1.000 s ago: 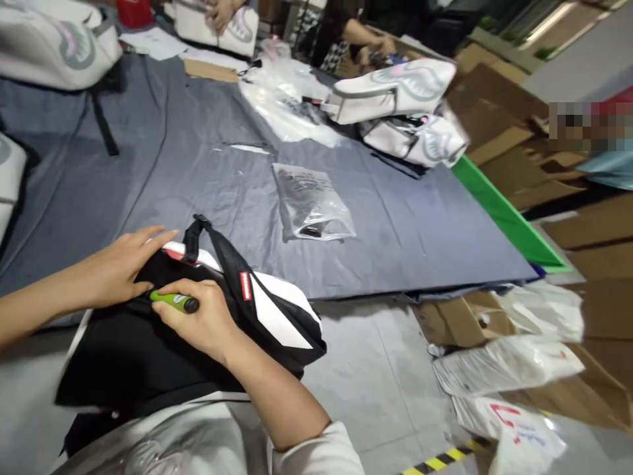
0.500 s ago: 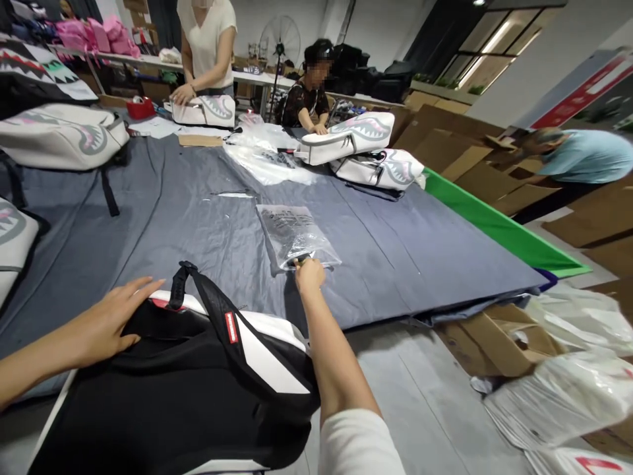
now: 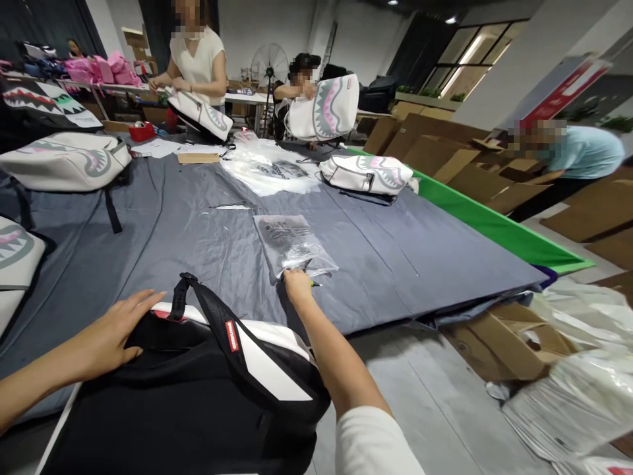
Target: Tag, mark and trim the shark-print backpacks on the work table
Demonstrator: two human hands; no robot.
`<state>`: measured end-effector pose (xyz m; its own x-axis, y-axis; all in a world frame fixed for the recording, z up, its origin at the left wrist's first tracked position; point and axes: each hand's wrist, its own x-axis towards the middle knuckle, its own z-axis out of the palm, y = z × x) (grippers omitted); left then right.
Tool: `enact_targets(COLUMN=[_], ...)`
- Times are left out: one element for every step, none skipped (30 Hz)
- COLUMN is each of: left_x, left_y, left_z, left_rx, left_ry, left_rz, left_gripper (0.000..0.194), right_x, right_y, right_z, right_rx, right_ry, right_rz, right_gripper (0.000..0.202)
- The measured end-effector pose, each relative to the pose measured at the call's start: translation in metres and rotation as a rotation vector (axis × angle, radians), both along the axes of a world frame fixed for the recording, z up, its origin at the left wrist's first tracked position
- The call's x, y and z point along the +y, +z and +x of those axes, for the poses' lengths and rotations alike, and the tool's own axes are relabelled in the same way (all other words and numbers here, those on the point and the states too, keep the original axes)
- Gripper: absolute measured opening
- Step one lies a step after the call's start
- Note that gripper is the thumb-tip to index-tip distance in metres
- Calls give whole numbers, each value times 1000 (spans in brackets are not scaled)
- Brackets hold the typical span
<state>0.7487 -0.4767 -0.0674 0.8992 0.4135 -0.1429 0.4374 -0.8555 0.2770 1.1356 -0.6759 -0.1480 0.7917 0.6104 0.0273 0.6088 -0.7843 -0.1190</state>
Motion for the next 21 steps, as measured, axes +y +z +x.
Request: enact_targets(left_x=[-1,-2,-2,-2,-1,0,1,0,-1,-4,-10,-18,-29,-41,-54,-66,-77,-86,-93,-98,-101], left_y=[2,3,4,6,6,7,9,11,14,19,25,33,41,50,58,65,70,73,74,73,70], left_z=[1,1,2,2,3,3,3,4,4,5,6,7,9,11,12,14,15,15,14,12,10], left_rx=[2,8,18,27,31,32,31,31,25,3,-47,-125,-228,-335,-428,-486,-512,-525,-546,-583,-639], left_ry=[3,4,6,10,13,13,11,8,6,11,27,49,71,86,90,75,46,20,10,16,35], left_rz=[-6,-13,-21,-28,-36,-45,-56,-71,-86,-93,-87,-72,-61,-70,-113,-190,-285,-373,-433,-462,-467], left_gripper=[94,94,95,96,96,96,95,94,92,86,79,69,60,53,49,43,36,25,16,13,16], right_x=[-6,-12,-20,-28,-36,-43,-50,-55,-59,-61,-61,-60,-57,-53,-49,-44,-40,-36,-33,-30,-28], right_y=[6,14,22,31,41,51,62,73,85,97,108,119,129,137,144,149,152,153,153,152,151], right_z=[0,-1,-3,-5,-10,-16,-25,-36,-49,-64,-81,-98,-115,-132,-148,-162,-175,-186,-195,-202,-208], right_rx=[-3,-12,-26,-39,-46,-43,-33,1,69,164,280,402,502,576,619,649,679,712,752,794,834], right_ry=[-4,-21,-49,-82,-114,-137,-146,-133,-96,-39,32,106,176,244,308,372,434,486,529,559,577], right_rz=[25,55,90,131,174,216,249,294,362,452,559,670,756,811,827,821,811,807,803,800,797], right_gripper=[15,19,24,27,30,31,31,32,32,32,30,27,24,20,16,14,12,11,11,15,18])
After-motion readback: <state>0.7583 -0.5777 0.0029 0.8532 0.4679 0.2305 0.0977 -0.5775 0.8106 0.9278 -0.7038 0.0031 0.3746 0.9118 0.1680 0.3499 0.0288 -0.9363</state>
